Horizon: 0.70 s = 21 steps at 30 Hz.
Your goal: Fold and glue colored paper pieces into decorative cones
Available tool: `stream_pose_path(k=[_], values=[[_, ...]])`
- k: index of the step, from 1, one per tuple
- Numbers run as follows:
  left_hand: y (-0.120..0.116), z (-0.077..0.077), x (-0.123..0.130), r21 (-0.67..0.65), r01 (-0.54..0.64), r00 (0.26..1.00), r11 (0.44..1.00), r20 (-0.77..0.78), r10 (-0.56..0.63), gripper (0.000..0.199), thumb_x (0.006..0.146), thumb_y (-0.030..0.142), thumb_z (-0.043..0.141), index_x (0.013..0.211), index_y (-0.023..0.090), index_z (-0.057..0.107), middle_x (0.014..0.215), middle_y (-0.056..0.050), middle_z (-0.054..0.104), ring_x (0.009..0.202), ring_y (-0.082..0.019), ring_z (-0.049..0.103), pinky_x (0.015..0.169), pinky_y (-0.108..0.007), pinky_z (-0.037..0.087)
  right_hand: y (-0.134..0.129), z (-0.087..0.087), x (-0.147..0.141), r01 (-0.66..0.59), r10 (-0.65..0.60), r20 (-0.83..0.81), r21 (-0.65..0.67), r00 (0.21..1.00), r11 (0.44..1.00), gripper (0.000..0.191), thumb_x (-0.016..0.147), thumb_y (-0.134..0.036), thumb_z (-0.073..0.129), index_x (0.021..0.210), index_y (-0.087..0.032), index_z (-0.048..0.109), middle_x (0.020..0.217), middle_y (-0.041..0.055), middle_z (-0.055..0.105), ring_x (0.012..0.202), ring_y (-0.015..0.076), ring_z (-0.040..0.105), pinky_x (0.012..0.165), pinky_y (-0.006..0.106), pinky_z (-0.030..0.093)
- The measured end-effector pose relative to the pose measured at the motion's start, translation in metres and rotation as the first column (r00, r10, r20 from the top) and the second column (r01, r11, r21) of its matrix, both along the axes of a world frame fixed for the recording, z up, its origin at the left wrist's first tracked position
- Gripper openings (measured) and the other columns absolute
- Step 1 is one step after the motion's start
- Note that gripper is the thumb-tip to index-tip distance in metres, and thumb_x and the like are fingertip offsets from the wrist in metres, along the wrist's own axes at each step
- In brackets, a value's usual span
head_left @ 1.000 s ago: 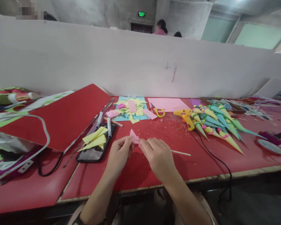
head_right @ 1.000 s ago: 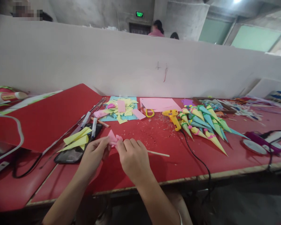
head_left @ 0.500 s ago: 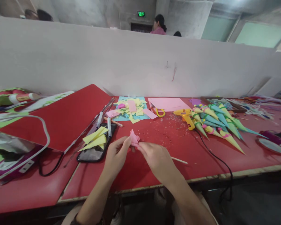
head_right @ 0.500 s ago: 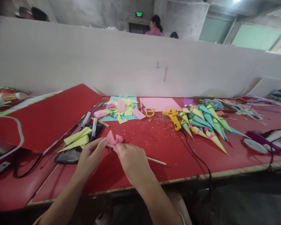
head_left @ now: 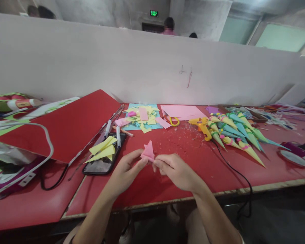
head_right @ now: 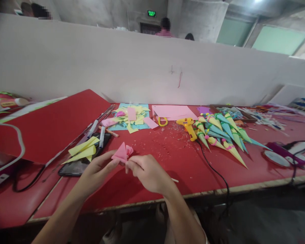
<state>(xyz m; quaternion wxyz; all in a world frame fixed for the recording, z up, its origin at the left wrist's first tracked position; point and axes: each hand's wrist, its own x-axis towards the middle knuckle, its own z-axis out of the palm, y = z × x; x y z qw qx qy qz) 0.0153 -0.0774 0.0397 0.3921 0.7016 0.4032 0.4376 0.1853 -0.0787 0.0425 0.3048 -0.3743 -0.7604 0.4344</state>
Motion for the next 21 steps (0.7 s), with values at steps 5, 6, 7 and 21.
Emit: stream_pose_path(k=[5,6,7,21], values=[[0.0,-0.002,-0.002,-0.017,-0.004,0.996,1.0,0.09,0.005,0.014,0.073,0.028,0.057,0.068,0.017,0.066,0.069,-0.003,0.063,0.068,-0.016,0.056,0.065,-0.024,0.044,-0.002,0.003,0.001,-0.072,0.072,-0.033,0.0,0.997,0.997,0.028,0.089,-0.028,0.036,0.07,-0.015,0.052,0.056,-0.0047,0.041,0.05,0.006,0.039,0.049,0.018,0.031],[0.0,-0.003,-0.001,-0.025,0.004,0.993,1.0,0.121,-0.001,0.015,0.072,0.029,0.058,0.066,0.017,0.066,0.067,-0.003,0.062,0.065,-0.016,0.055,0.063,-0.024,0.044,-0.002,0.004,0.002,-0.084,0.084,-0.042,-0.002,0.996,0.996,0.029,0.089,-0.028,0.035,0.07,-0.015,0.052,0.055,-0.005,0.04,0.049,0.0058,0.038,0.049,0.018,0.03],[0.0,-0.003,-0.001,-0.029,0.012,0.988,1.0,0.152,-0.007,0.016,0.071,0.03,0.06,0.065,0.018,0.066,0.065,-0.003,0.061,0.063,-0.015,0.054,0.061,-0.024,0.044,-0.002,0.005,0.002,-0.098,0.097,-0.05,-0.008,0.994,0.995,0.029,0.089,-0.028,0.035,0.07,-0.015,0.052,0.055,-0.0052,0.039,0.049,0.0056,0.037,0.048,0.018,0.03],[0.005,-0.009,0.01,-0.049,-0.11,0.902,0.993,0.415,0.12,0.011,0.068,0.027,0.063,0.064,0.017,0.06,0.059,0.003,0.05,0.053,-0.008,0.041,0.052,-0.019,0.037,-0.005,-0.012,-0.018,0.206,-0.373,0.124,0.656,0.92,0.726,0.027,0.091,-0.028,0.034,0.089,-0.017,0.059,0.081,0.0056,0.065,0.073,0.0137,0.059,0.061,0.021,0.038]])
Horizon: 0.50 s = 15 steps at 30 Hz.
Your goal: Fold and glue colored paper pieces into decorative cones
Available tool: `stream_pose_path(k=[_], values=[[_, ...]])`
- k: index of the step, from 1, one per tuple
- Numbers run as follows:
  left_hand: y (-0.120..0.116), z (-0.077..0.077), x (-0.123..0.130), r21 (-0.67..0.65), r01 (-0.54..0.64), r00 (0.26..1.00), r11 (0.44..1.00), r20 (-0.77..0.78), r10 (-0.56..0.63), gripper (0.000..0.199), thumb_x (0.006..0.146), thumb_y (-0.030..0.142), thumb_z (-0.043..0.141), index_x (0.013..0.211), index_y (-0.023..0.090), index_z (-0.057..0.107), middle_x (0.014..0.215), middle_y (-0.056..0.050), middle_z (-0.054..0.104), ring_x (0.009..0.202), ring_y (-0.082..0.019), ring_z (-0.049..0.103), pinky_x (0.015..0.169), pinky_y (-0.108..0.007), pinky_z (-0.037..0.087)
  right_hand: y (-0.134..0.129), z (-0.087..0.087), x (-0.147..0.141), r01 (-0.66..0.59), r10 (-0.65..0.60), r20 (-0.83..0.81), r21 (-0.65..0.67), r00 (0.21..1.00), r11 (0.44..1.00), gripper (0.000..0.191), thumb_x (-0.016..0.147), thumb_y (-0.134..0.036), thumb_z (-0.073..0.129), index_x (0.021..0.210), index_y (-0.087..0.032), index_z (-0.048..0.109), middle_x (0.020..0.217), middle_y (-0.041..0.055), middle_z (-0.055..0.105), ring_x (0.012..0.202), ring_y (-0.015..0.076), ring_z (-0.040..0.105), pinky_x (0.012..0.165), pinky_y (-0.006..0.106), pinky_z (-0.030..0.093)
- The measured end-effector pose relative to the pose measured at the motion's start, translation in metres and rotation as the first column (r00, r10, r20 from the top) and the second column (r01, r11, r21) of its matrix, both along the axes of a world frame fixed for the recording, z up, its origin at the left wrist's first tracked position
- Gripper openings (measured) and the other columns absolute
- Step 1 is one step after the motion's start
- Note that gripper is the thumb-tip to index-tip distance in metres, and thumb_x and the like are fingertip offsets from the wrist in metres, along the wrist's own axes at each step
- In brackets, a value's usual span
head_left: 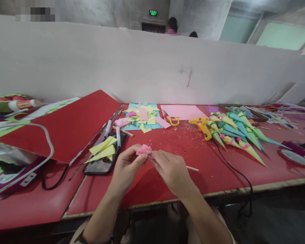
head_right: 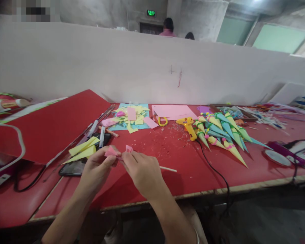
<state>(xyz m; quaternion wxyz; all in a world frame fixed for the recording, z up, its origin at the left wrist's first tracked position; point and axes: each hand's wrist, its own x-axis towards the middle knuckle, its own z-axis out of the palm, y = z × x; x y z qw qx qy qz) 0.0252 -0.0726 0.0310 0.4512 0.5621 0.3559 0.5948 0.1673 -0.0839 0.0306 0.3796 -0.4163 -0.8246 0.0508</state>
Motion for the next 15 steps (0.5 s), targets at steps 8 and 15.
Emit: stream_pose_path(k=[8,15], values=[[0.001,0.001,0.001,-0.056,0.054,0.998,0.997,0.039,-0.051,0.023,0.062,0.038,0.068,0.058,0.016,0.062,0.054,0.002,0.049,0.045,-0.007,0.039,0.045,-0.019,0.036,-0.003,0.02,0.008,-0.137,0.139,-0.008,-0.219,0.99,0.966,0.025,0.09,-0.025,0.035,0.083,-0.018,0.058,0.065,-0.0001,0.06,0.055,0.009,0.051,0.052,0.019,0.032],[-0.003,-0.002,0.004,-0.069,0.237,0.968,0.969,0.098,-0.23,0.032,0.056,0.048,0.07,0.053,0.017,0.06,0.046,0.004,0.044,0.037,-0.006,0.038,0.039,-0.021,0.036,0.002,0.028,0.021,-0.589,0.418,-0.418,-0.516,0.807,0.622,0.03,0.089,-0.032,0.037,0.069,-0.015,0.05,0.052,-0.0056,0.04,0.046,0.0048,0.036,0.045,0.016,0.029]])
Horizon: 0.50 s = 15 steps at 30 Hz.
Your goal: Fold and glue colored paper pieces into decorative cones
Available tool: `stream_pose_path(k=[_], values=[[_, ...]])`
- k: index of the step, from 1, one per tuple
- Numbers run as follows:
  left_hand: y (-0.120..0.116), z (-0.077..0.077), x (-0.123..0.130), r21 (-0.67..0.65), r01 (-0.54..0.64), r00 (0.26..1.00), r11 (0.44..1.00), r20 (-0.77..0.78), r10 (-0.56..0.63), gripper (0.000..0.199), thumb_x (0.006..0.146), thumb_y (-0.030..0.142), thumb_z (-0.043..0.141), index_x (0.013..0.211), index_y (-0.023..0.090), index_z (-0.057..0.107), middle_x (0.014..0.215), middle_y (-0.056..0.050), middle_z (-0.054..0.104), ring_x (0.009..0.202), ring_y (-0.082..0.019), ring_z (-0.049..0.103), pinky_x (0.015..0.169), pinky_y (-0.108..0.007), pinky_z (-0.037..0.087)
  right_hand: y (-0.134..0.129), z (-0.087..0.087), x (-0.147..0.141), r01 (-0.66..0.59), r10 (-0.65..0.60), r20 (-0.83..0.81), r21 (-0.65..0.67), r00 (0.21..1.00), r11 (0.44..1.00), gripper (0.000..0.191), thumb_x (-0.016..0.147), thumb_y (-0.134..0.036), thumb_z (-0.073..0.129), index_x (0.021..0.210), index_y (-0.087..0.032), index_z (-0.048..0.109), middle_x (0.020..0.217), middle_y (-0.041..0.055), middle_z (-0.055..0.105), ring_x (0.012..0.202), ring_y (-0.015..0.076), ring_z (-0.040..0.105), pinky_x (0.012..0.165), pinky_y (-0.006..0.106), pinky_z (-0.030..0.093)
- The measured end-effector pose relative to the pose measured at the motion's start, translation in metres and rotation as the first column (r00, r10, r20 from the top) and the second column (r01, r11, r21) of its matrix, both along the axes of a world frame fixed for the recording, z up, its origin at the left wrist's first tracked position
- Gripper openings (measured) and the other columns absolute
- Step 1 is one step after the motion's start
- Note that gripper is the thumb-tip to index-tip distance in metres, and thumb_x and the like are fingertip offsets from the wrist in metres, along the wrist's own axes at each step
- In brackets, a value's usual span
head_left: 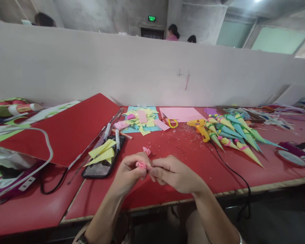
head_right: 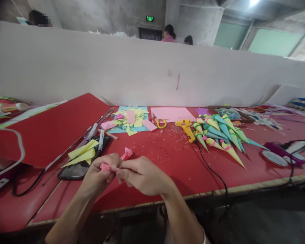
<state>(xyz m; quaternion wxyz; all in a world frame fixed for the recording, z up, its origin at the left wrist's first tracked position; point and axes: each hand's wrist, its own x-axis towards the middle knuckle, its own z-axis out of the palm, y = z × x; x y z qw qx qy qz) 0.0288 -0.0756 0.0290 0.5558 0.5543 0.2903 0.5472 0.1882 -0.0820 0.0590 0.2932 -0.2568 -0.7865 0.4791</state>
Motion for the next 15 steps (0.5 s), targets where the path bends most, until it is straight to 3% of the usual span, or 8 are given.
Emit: stream_pose_path(k=[2,4,5,7,9,10,12,15], values=[[0.0,-0.001,0.001,0.013,-0.005,1.0,1.0,0.011,0.005,0.031,0.058,0.045,0.07,0.051,0.017,0.058,0.046,0.004,0.043,0.037,-0.006,0.038,0.039,-0.021,0.036,0.001,-0.002,-0.001,-0.045,0.045,-0.015,-0.055,0.999,0.997,0.032,0.089,-0.035,0.036,0.069,-0.015,0.05,0.052,-0.0057,0.04,0.045,0.0049,0.036,0.044,0.016,0.03],[0.0,0.0,0.002,0.014,-0.102,0.995,0.995,0.023,0.101,0.028,0.061,0.04,0.068,0.053,0.017,0.056,0.049,0.004,0.044,0.041,-0.006,0.039,0.041,-0.019,0.035,0.002,-0.007,-0.006,0.099,-0.1,0.002,0.053,0.995,0.994,0.03,0.089,-0.035,0.036,0.074,-0.015,0.053,0.056,-0.004,0.047,0.048,0.0061,0.041,0.046,0.017,0.032],[0.001,0.0,0.002,0.007,-0.168,0.986,0.986,0.02,0.167,0.025,0.063,0.037,0.068,0.055,0.017,0.056,0.051,0.004,0.045,0.044,-0.006,0.039,0.042,-0.018,0.034,0.002,-0.01,-0.01,0.213,-0.216,0.0,0.158,0.976,0.964,0.027,0.089,-0.034,0.037,0.079,-0.015,0.054,0.061,-0.0021,0.052,0.053,0.0073,0.046,0.05,0.018,0.035],[0.002,0.001,0.004,-0.006,-0.282,0.959,0.959,-0.01,0.282,0.019,0.064,0.033,0.067,0.062,0.017,0.056,0.056,0.004,0.048,0.048,-0.006,0.039,0.043,-0.016,0.033,0.003,-0.015,-0.016,0.392,-0.415,-0.023,0.376,0.91,0.839,0.023,0.089,-0.032,0.038,0.088,-0.017,0.056,0.076,0.0025,0.06,0.066,0.0107,0.054,0.06,0.02,0.038],[0.003,0.002,0.004,-0.009,-0.33,0.943,0.944,-0.049,0.33,0.018,0.063,0.032,0.066,0.064,0.017,0.056,0.059,0.003,0.05,0.049,-0.006,0.039,0.043,-0.016,0.032,0.003,-0.018,-0.019,0.439,-0.498,-0.027,0.516,0.867,0.736,0.026,0.09,-0.031,0.036,0.089,-0.018,0.058,0.081,0.0049,0.062,0.073,0.013,0.056,0.065,0.021,0.039],[0.004,0.003,0.004,-0.01,-0.336,0.94,0.942,-0.057,0.335,0.018,0.062,0.032,0.065,0.062,0.017,0.055,0.059,0.003,0.05,0.049,-0.006,0.039,0.042,-0.016,0.032,0.003,-0.019,-0.02,0.43,-0.506,-0.014,0.549,0.863,0.717,0.029,0.091,-0.032,0.034,0.087,-0.018,0.059,0.079,0.005,0.063,0.073,0.0132,0.057,0.065,0.021,0.039],[0.004,0.002,0.002,-0.014,-0.323,0.945,0.946,-0.057,0.322,0.018,0.06,0.03,0.066,0.059,0.017,0.054,0.057,0.003,0.051,0.047,-0.006,0.039,0.042,-0.017,0.032,0.002,-0.018,-0.019,0.395,-0.483,0.02,0.547,0.875,0.738,0.033,0.092,-0.033,0.031,0.085,-0.018,0.06,0.075,0.0039,0.063,0.067,0.012,0.056,0.061,0.02,0.038],[0.005,-0.002,0.0,-0.001,-0.278,0.959,0.961,-0.061,0.277,0.014,0.059,0.028,0.066,0.057,0.017,0.058,0.054,0.002,0.052,0.045,-0.006,0.039,0.042,-0.017,0.033,0.002,-0.013,-0.013,0.313,-0.387,0.068,0.467,0.92,0.827,0.033,0.092,-0.032,0.032,0.08,-0.018,0.059,0.066,0.0002,0.059,0.057,0.0091,0.05,0.054,0.018,0.034]])
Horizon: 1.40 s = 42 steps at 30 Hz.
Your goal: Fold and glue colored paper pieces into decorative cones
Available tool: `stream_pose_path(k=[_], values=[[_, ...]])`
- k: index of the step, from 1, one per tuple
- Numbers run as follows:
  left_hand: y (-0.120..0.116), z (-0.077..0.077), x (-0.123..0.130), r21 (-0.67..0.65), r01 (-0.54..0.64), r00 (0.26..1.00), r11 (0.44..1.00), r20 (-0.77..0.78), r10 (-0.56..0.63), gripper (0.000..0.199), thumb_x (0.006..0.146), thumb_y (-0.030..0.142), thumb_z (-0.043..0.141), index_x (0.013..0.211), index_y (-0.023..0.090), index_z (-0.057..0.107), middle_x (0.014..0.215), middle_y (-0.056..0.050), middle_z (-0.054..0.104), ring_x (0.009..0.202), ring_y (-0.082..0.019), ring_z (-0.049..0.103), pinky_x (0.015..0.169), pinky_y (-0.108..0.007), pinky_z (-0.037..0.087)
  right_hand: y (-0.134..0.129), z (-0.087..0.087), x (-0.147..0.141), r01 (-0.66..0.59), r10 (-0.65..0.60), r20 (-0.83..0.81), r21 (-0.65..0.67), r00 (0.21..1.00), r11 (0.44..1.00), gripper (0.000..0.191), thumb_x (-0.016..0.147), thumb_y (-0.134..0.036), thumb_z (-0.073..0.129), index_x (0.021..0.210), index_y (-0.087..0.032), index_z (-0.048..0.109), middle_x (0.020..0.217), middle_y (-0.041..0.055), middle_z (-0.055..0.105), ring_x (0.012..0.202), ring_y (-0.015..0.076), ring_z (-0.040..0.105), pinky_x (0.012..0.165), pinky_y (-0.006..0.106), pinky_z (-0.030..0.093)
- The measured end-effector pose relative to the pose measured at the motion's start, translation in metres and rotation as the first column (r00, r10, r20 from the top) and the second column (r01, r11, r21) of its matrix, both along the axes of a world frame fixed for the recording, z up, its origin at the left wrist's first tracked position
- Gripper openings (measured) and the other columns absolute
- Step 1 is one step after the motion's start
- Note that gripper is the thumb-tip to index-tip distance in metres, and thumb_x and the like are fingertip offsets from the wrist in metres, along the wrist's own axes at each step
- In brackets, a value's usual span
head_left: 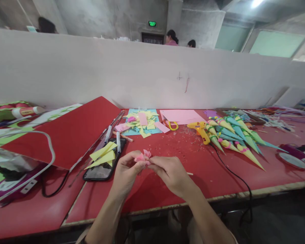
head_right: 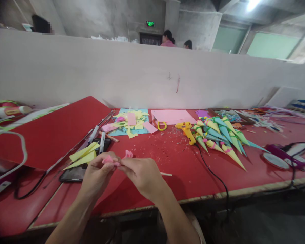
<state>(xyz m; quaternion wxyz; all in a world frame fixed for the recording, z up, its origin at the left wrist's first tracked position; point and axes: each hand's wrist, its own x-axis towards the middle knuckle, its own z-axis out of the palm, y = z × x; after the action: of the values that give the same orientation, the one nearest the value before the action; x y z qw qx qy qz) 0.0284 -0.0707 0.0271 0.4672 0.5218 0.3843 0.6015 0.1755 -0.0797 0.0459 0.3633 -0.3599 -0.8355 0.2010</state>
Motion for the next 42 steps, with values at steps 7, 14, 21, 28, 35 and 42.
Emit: stream_pose_path(k=[7,14,21,28,35,42], values=[[-0.004,0.002,0.005,0.022,0.129,0.991,0.991,-0.031,-0.129,0.007,0.06,0.023,0.064,0.057,0.017,0.065,0.049,0.001,0.055,0.039,-0.007,0.042,0.038,-0.019,0.031,0.009,0.007,0.023,-0.312,0.272,-0.16,-0.345,0.949,0.885,0.031,0.089,-0.033,0.038,0.069,-0.015,0.054,0.051,-0.006,0.038,0.045,0.0054,0.036,0.047,0.017,0.029],[-0.008,0.011,0.008,0.102,0.155,0.987,0.983,-0.046,-0.151,0.007,0.061,0.019,0.065,0.055,0.018,0.063,0.047,0.002,0.057,0.04,-0.008,0.045,0.041,-0.019,0.036,0.005,0.007,0.023,-0.324,0.271,-0.189,-0.369,0.944,0.871,0.028,0.089,-0.032,0.039,0.077,-0.014,0.058,0.053,-0.0049,0.045,0.046,0.0059,0.039,0.047,0.017,0.031],[-0.005,0.009,0.009,0.071,-0.054,0.998,0.996,0.021,0.053,0.013,0.063,0.019,0.064,0.054,0.016,0.056,0.046,0.007,0.048,0.04,-0.004,0.035,0.036,-0.014,0.027,0.005,-0.004,0.004,-0.009,0.003,-0.132,-0.043,0.991,0.999,0.022,0.089,-0.028,0.04,0.088,-0.019,0.06,0.082,0.0025,0.063,0.073,0.0119,0.055,0.066,0.021,0.038],[-0.005,0.001,0.007,0.084,0.044,0.991,0.995,0.119,-0.054,0.01,0.063,0.022,0.067,0.057,0.018,0.06,0.049,0.006,0.055,0.035,-0.002,0.036,0.034,-0.014,0.027,0.003,0.005,0.01,-0.222,0.178,-0.186,-0.256,0.966,0.941,0.026,0.088,-0.028,0.04,0.073,-0.015,0.056,0.055,-0.0046,0.042,0.049,0.0068,0.035,0.049,0.019,0.027],[-0.007,0.001,0.004,0.247,0.285,0.95,0.926,0.054,-0.307,0.023,0.07,0.037,0.063,0.055,0.021,0.064,0.033,0.005,0.05,0.037,-0.01,0.051,0.057,-0.027,0.044,0.002,0.002,0.011,-0.468,0.288,-0.4,-0.486,0.87,0.739,0.03,0.086,-0.037,0.042,0.068,-0.015,0.051,0.05,-0.0063,0.036,0.044,0.0053,0.03,0.043,0.02,0.023],[-0.004,0.002,-0.003,0.221,0.488,0.866,0.844,-0.007,-0.499,0.042,0.07,0.05,0.058,0.041,0.021,0.055,0.024,0.003,0.043,0.036,-0.015,0.051,0.053,-0.03,0.042,0.002,0.002,0.01,-0.557,0.339,-0.458,-0.524,0.822,0.645,0.028,0.085,-0.036,0.044,0.068,-0.015,0.053,0.049,-0.0069,0.036,0.043,0.0043,0.028,0.041,0.02,0.022]])
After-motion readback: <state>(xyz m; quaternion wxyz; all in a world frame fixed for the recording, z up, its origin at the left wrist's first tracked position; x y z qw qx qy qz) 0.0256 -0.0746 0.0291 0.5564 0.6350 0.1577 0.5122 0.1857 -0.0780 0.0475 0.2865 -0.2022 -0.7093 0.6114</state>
